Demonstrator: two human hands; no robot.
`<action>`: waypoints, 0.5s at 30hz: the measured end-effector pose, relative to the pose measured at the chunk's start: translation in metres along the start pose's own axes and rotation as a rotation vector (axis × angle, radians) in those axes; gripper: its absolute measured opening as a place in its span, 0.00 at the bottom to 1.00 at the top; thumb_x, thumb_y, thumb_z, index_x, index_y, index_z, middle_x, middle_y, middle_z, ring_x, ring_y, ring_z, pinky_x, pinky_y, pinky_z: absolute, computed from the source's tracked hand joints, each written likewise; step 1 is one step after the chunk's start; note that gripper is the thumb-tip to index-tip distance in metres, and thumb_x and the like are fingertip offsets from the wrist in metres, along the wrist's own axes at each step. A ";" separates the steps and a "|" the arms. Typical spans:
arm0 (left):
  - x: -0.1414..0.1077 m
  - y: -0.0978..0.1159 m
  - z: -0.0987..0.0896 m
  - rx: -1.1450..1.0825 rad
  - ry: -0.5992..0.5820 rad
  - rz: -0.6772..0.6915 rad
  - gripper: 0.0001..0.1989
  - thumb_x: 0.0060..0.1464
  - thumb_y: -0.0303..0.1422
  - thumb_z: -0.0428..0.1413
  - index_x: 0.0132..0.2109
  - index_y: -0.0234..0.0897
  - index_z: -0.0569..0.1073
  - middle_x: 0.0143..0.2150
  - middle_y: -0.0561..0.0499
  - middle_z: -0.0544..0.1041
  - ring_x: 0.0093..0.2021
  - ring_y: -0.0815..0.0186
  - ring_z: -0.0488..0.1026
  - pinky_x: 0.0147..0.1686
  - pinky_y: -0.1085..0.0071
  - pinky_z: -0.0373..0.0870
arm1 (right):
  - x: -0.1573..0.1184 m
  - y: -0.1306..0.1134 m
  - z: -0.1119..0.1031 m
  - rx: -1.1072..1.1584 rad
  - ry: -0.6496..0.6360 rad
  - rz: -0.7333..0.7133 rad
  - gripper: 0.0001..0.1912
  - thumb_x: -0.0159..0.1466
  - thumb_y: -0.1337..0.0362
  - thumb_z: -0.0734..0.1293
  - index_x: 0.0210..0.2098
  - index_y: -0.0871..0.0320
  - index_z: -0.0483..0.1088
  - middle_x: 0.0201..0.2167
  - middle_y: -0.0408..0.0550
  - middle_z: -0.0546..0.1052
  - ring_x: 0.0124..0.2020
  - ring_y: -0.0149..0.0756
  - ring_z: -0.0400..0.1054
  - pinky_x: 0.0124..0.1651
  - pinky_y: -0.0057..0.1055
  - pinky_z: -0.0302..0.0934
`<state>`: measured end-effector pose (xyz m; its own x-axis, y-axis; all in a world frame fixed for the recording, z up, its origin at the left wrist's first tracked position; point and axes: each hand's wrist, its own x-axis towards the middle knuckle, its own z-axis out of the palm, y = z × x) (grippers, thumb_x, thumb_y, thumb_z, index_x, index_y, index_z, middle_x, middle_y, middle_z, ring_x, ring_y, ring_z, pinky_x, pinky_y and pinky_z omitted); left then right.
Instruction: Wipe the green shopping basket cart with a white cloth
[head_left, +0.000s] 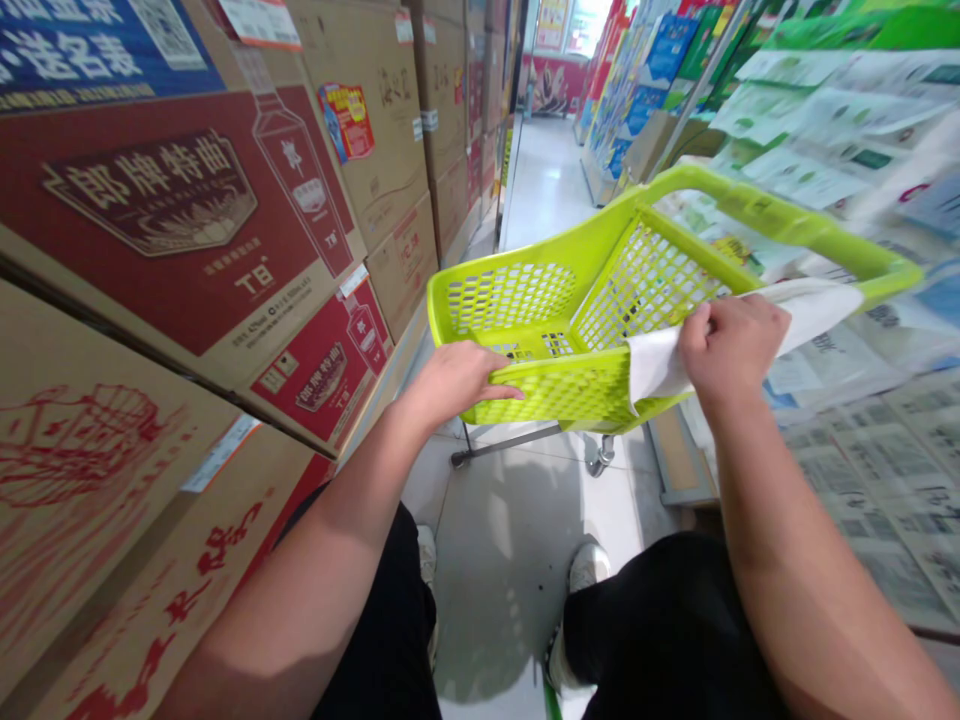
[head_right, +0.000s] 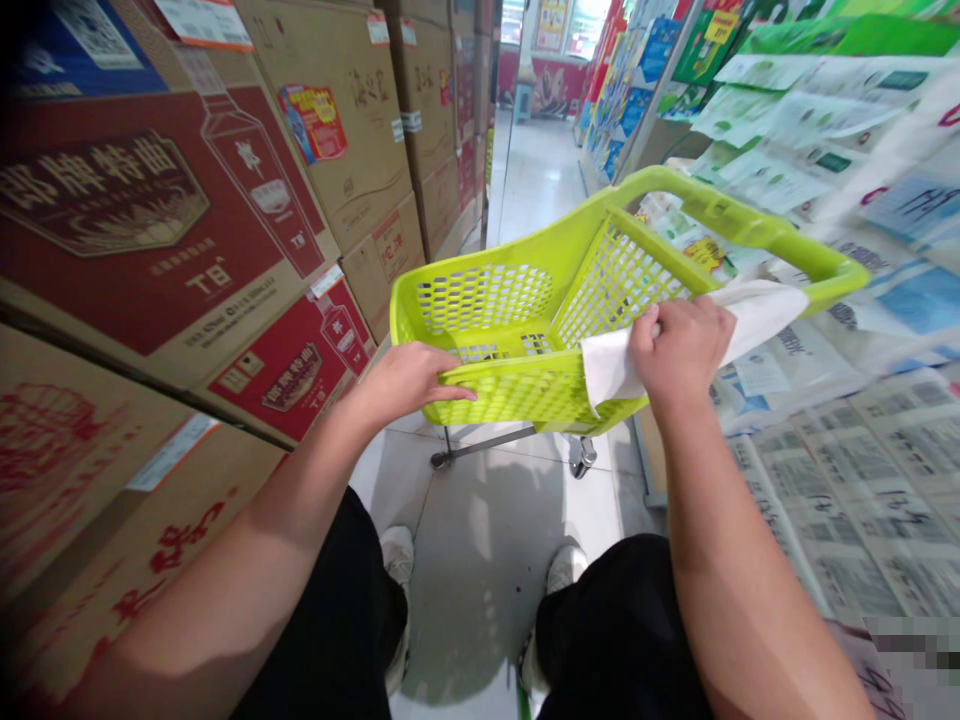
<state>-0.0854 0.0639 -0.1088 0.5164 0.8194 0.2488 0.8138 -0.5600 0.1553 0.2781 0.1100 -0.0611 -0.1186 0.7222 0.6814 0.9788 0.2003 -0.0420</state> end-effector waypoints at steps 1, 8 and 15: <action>0.000 -0.003 0.000 -0.002 0.005 0.002 0.25 0.61 0.58 0.58 0.39 0.40 0.81 0.34 0.46 0.82 0.35 0.58 0.79 0.31 0.68 0.62 | -0.001 0.003 0.000 -0.003 0.023 0.003 0.17 0.68 0.60 0.60 0.22 0.50 0.60 0.26 0.54 0.73 0.36 0.46 0.60 0.43 0.44 0.45; -0.007 -0.018 -0.004 0.055 0.027 -0.035 0.22 0.64 0.54 0.58 0.37 0.40 0.80 0.32 0.48 0.82 0.32 0.60 0.77 0.30 0.69 0.59 | -0.008 0.040 0.004 -0.076 0.215 0.159 0.12 0.64 0.59 0.61 0.38 0.53 0.75 0.50 0.65 0.78 0.58 0.62 0.60 0.55 0.54 0.43; -0.011 -0.022 -0.007 0.132 0.074 0.005 0.19 0.65 0.50 0.59 0.38 0.38 0.80 0.37 0.45 0.82 0.40 0.56 0.77 0.37 0.65 0.64 | -0.011 0.050 -0.012 -0.275 0.107 0.171 0.17 0.65 0.59 0.60 0.43 0.59 0.78 0.45 0.68 0.76 0.57 0.59 0.61 0.57 0.53 0.45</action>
<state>-0.1111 0.0666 -0.1087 0.5030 0.8028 0.3201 0.8420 -0.5388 0.0281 0.3306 0.1048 -0.0620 0.0551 0.6536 0.7549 0.9931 -0.1140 0.0262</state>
